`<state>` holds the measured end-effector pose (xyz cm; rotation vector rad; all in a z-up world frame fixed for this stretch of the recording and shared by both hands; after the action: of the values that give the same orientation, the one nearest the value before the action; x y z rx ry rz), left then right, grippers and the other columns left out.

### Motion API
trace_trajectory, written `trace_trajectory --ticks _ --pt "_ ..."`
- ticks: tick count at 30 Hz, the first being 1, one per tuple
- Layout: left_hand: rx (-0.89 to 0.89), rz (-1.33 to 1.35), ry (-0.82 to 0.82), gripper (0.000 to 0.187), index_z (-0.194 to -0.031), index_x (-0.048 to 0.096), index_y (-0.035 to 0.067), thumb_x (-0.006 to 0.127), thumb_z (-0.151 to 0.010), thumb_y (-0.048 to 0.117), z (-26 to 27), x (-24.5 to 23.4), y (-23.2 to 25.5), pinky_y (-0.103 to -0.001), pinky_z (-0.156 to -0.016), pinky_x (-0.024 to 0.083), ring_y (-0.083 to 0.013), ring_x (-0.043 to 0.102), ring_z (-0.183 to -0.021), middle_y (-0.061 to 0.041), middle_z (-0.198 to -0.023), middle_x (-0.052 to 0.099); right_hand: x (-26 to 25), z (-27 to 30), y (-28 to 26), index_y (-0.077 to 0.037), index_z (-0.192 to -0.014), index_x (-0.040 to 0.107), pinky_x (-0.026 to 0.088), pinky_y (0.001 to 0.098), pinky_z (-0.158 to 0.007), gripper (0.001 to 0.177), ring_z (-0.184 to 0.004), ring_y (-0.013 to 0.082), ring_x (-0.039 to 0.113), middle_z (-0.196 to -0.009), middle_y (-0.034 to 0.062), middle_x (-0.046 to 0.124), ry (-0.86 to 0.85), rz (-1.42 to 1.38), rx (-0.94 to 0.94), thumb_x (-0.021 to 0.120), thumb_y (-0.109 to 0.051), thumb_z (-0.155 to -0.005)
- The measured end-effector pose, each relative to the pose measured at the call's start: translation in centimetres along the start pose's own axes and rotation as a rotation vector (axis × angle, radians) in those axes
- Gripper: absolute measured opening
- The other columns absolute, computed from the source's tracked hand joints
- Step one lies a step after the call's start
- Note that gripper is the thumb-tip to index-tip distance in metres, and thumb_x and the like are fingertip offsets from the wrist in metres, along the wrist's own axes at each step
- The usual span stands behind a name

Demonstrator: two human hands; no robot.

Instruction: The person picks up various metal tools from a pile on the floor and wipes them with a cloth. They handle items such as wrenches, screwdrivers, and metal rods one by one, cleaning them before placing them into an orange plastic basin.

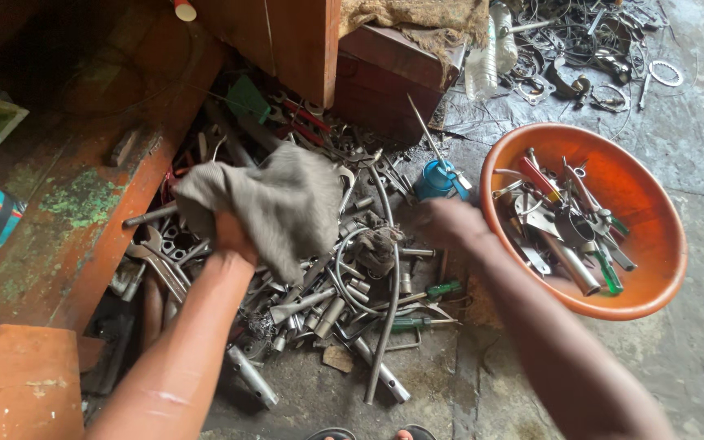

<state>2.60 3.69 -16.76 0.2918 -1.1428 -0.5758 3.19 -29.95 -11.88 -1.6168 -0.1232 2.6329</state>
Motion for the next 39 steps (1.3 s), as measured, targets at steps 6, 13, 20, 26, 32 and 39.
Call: trace_trajectory --ticks 6,13,20,26,32,39 --pt "0.043 -0.014 0.049 0.043 -0.102 0.066 0.006 0.069 -0.089 0.047 -1.2 -1.0 0.4 -0.040 -0.078 0.058 -0.0229 0.067 -0.090 -0.011 -0.100 0.069 8.2 -2.8 -0.9 -0.004 -0.105 0.077 0.060 0.0439 -0.087 0.043 -0.101 0.0337 0.075 -0.106 0.0184 0.076 -0.077 -0.102 0.141 0.073 -0.037 -0.078" --pt "0.071 0.021 0.046 0.048 -0.099 0.067 0.010 0.067 -0.088 0.057 -0.1 -0.1 -0.9 -0.044 -0.084 0.058 -0.0244 0.066 -0.096 -0.009 -0.101 0.069 13.4 -3.6 2.4 0.003 -0.091 0.077 0.060 0.0398 -0.080 0.040 -0.091 0.0306 0.077 -0.095 0.0197 0.078 -0.063 -0.606 0.310 0.080 -0.031 -0.070" --pt "0.033 -0.004 -0.058 0.054 -0.097 0.067 0.014 0.064 -0.088 0.067 1.3 2.7 -2.5 -0.047 -0.090 0.057 -0.0260 0.066 -0.101 -0.007 -0.102 0.069 12.2 -3.0 1.9 0.010 -0.093 0.077 0.059 0.0443 -0.068 0.038 -0.076 0.0303 0.073 -0.085 0.0183 0.074 -0.076 -0.950 0.462 0.071 -0.020 -0.072" --pt "0.034 -0.034 -0.084 0.058 -0.098 0.071 0.015 0.059 -0.086 0.071 2.0 1.7 -0.4 -0.048 -0.093 0.057 -0.0273 0.067 -0.105 -0.007 -0.106 0.072 6.1 -0.7 3.5 0.005 -0.095 0.074 0.057 0.0399 -0.069 0.034 -0.073 0.0304 0.071 -0.080 0.0209 0.071 0.281 -0.583 0.436 0.068 -0.021 -0.074" --pt "0.077 -0.005 -0.105 0.057 -0.112 0.070 0.014 0.058 -0.091 0.066 1.2 2.0 -1.1 -0.045 -0.101 0.055 -0.0259 0.066 -0.112 -0.006 -0.117 0.071 0.9 4.2 4.6 -0.004 -0.087 0.076 0.052 0.0469 -0.073 0.024 -0.074 0.0335 0.065 -0.079 0.0212 0.071 0.514 -0.418 0.272 0.073 -0.024 -0.074" --pt "-0.087 -0.222 -0.092 0.058 -0.114 0.066 0.013 0.051 -0.093 0.064 1.5 7.7 -6.0 -0.044 -0.092 0.055 -0.0260 0.065 -0.101 -0.008 -0.110 0.069 -3.1 5.6 -0.3 -0.009 -0.099 0.071 0.058 0.0464 -0.061 0.027 -0.067 0.0283 0.069 -0.077 0.0154 0.072 0.509 -0.740 0.083 0.069 -0.017 -0.073"
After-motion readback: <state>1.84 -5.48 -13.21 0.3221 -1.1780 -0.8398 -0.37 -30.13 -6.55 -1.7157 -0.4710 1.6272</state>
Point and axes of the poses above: each hand's wrist, its own z-axis away from the middle knuckle, its own x-axis out of the palm, y = z × x, the point moved 7 cm from there along -z, towards the middle knuckle
